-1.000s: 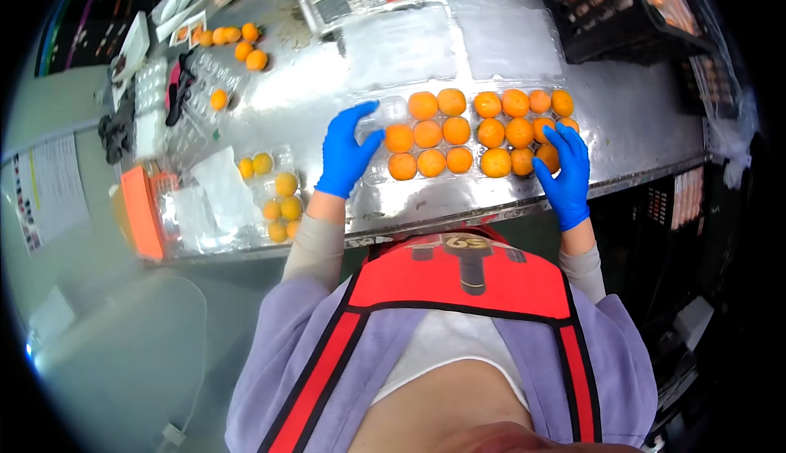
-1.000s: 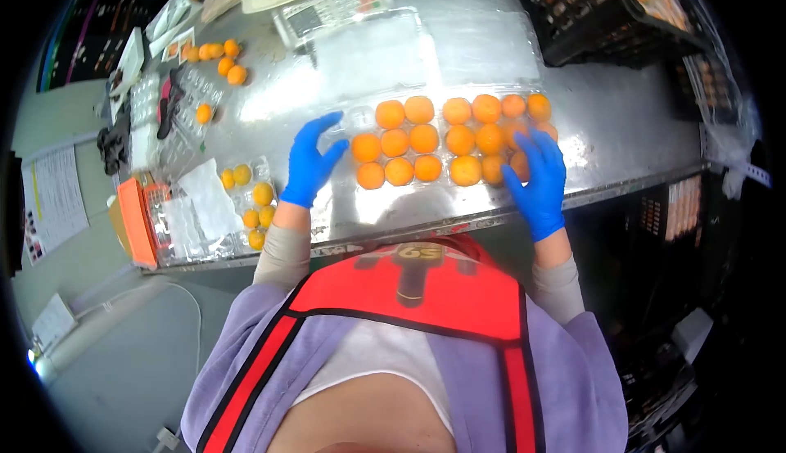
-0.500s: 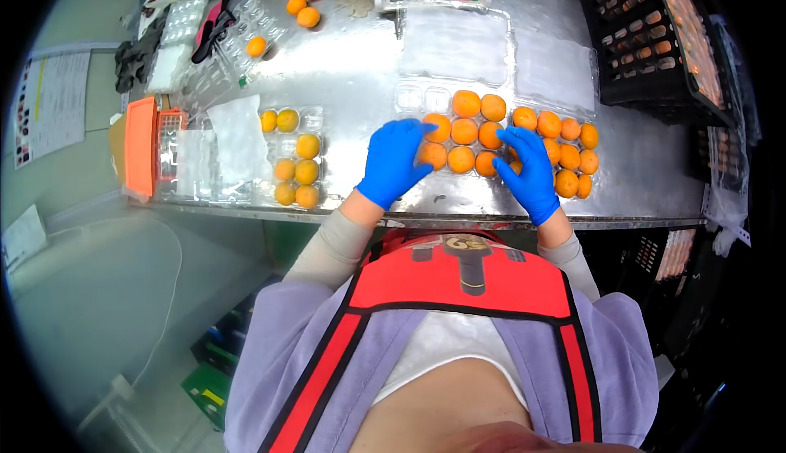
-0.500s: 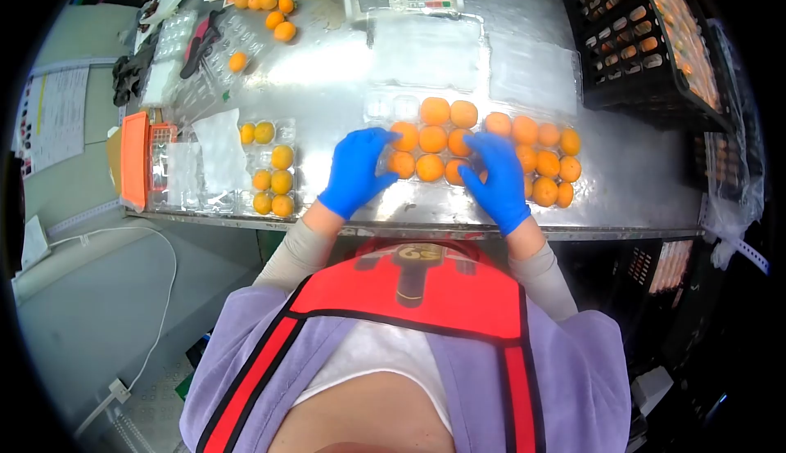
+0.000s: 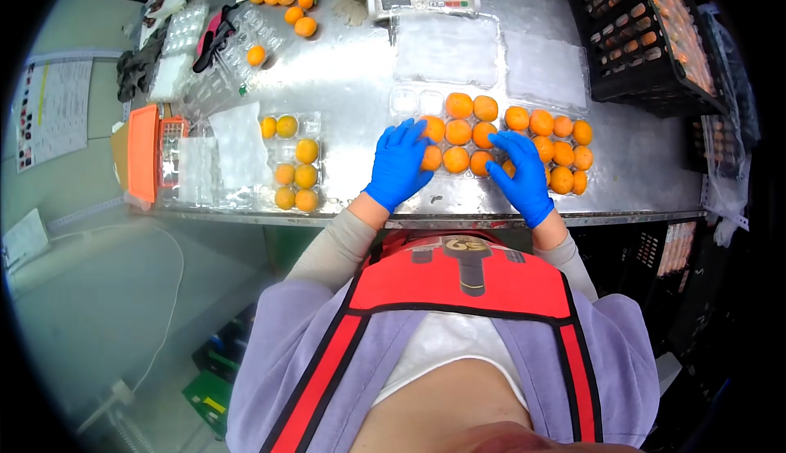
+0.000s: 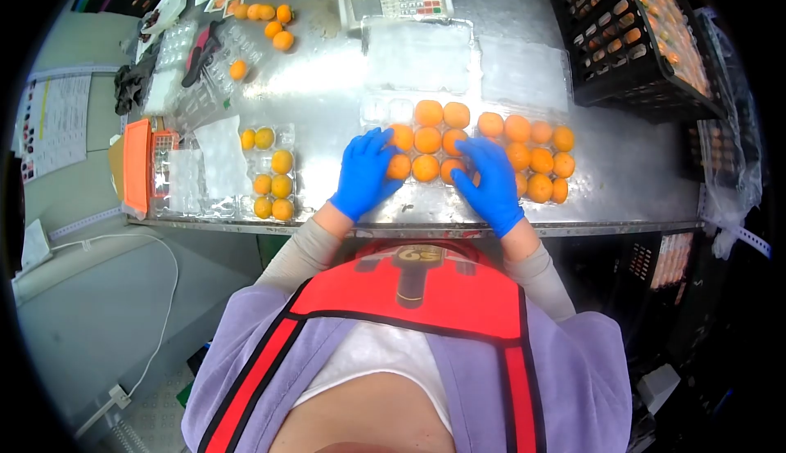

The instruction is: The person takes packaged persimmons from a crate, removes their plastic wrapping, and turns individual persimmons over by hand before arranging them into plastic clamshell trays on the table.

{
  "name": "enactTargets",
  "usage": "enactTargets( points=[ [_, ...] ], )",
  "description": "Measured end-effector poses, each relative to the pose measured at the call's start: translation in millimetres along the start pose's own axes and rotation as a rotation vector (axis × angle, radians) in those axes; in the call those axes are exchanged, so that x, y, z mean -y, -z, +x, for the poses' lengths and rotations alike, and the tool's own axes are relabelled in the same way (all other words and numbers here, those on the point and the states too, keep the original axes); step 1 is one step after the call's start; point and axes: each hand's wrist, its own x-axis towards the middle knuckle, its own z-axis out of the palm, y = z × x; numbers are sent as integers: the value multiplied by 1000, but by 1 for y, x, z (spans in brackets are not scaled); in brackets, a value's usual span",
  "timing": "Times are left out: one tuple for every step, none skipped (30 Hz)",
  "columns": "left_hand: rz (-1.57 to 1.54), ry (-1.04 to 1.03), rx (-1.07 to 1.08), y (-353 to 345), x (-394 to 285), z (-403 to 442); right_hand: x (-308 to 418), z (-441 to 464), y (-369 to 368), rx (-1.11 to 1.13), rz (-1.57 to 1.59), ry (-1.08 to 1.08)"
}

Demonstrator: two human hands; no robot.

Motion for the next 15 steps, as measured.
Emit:
enactTargets(
  points=[
    [-26, -3, -6, 3, 0, 1, 2, 0, 1, 7, -2, 2],
    [-26, -4, -9, 7, 1, 1, 4, 1, 1, 15, -3, 4],
    [-180, 23, -70, 14, -1, 1, 5, 2, 1, 14, -3, 5],
    [-333, 49, -131, 22, -3, 1, 7, 4, 1, 51, 140, -33],
    [-333, 47, -132, 30, -6, 0, 10, 5, 1, 87, 283, -71],
    [-522, 77, -180, 41, -13, 0, 17, 9, 2, 85, 280, -70],
    [-712, 107, -226, 51, -18, 0, 27, 14, 4, 181, 588, -269],
    [-715, 105, -228, 59, -21, 3, 36, 18, 4, 277, 896, -468],
    [-796, 93, -244, 67, -24, 5, 40, 22, 3, 277, 892, -467],
    [-876, 82, -261, 72, -27, 7, 44, 28, 2, 325, 1062, -456],
    [-939, 77, -278, 76, -29, 9, 48, 32, 1, 374, 1233, -444],
    [-939, 77, -281, 76, -31, 10, 54, 37, 0, 376, 1231, -442],
    [-969, 69, -300, 76, -31, 11, 61, 41, 0, 389, 1290, -443],
    [-999, 62, -318, 76, -32, 11, 67, 45, -1, 402, 1349, -444],
    [-998, 64, -321, 76, -33, 11, 72, 48, -2, 406, 1349, -443]
  ],
)
